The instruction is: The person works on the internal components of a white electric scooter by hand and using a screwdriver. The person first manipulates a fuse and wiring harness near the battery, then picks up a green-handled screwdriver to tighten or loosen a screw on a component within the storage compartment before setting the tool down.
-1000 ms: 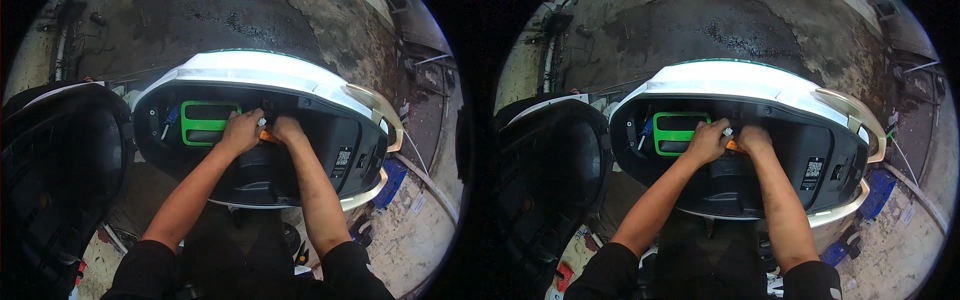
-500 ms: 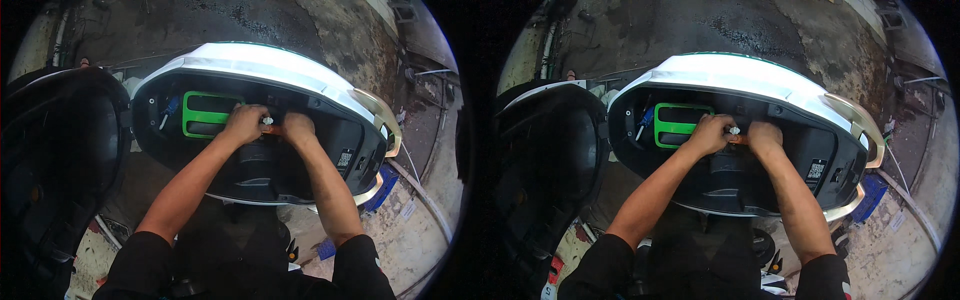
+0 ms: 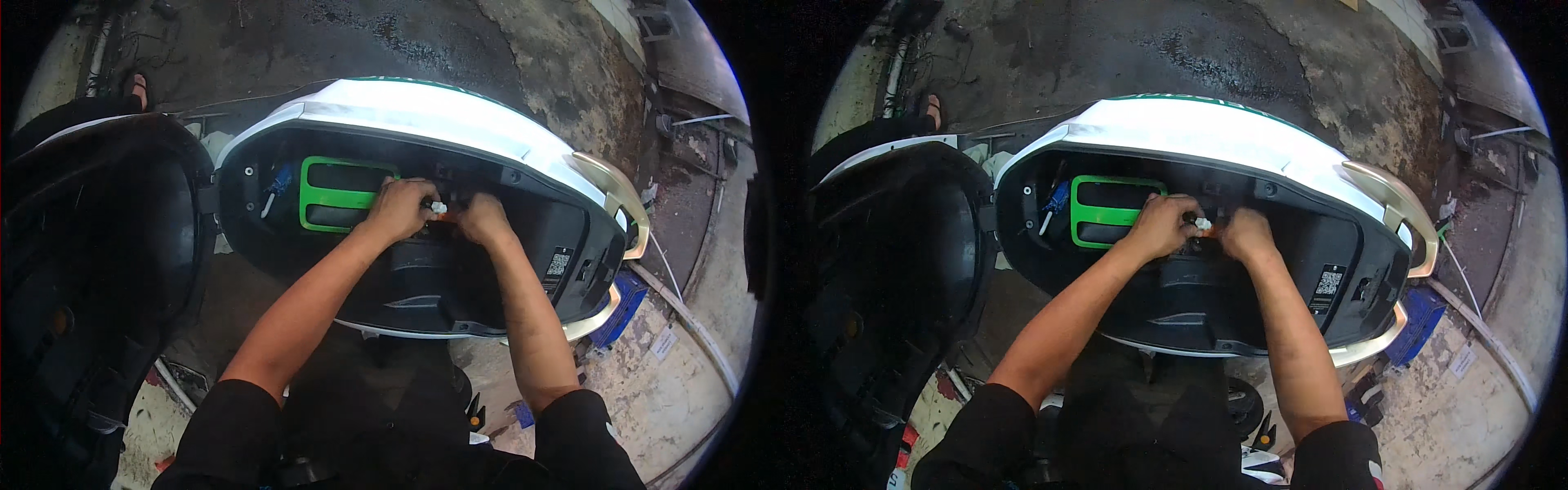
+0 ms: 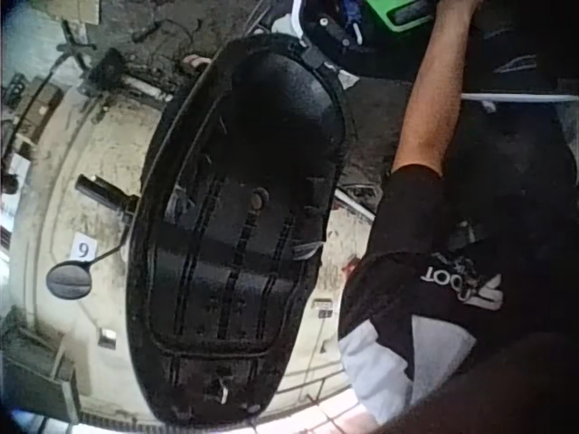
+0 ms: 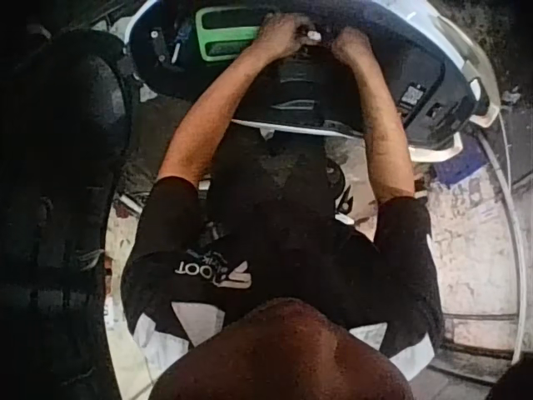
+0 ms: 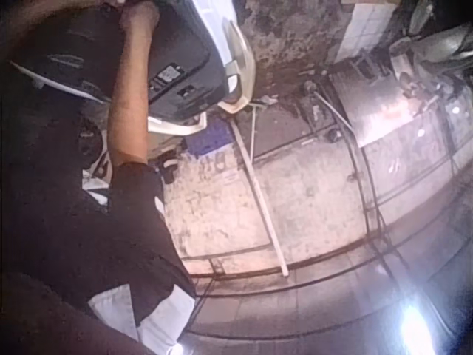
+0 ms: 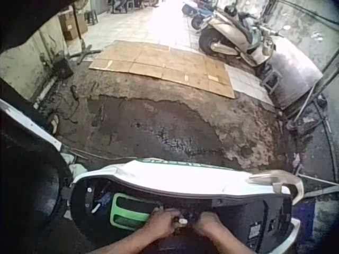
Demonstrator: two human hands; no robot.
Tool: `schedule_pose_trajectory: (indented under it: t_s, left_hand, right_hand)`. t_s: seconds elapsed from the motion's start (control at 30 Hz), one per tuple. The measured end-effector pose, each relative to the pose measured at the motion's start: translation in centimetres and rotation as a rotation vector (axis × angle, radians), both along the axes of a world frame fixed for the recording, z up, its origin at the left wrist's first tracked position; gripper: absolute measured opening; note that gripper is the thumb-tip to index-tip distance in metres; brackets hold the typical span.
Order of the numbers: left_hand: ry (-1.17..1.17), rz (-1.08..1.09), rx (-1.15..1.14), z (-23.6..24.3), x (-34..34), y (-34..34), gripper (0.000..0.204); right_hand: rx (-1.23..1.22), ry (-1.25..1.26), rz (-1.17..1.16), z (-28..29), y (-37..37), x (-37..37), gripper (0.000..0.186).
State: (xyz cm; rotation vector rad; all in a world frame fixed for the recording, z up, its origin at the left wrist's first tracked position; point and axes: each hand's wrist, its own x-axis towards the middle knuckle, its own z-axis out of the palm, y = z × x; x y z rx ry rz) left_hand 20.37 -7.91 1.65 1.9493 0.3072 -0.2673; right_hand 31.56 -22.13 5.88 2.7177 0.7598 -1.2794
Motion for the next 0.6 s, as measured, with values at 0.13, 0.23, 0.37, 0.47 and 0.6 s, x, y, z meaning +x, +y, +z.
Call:
schedule_pose_trajectory:
  t_s: [0.13,0.23,0.37,0.47,0.6]
  left_hand:
    - [-0.018,-0.055,0.049,0.5,0.6,-0.3,0.018]
    - [0.034,-0.044,0.228,0.4,-0.1,-0.7,0.017]
    - [0.034,-0.039,0.355,0.2,0.5,-1.6,0.019]
    - [0.082,-0.108,0.388,0.4,1.4,-2.0,0.022]
    - [0.072,-0.001,0.368,0.4,0.7,-2.0,0.019]
  right_hand:
    - [-0.070,-0.119,-0.021,-1.7,-0.5,-0.5,0.031]
    - [0.162,-0.155,-0.047,0.0,0.4,-1.2,0.027]
    - [0.232,-0.130,-0.052,0.8,0.0,-1.3,0.021]
    - [0.122,-0.169,0.037,-0.8,-1.1,-1.4,0.018]
    - [0.268,-0.226,-0.123,-0.8,-1.4,-2.1,0.014]
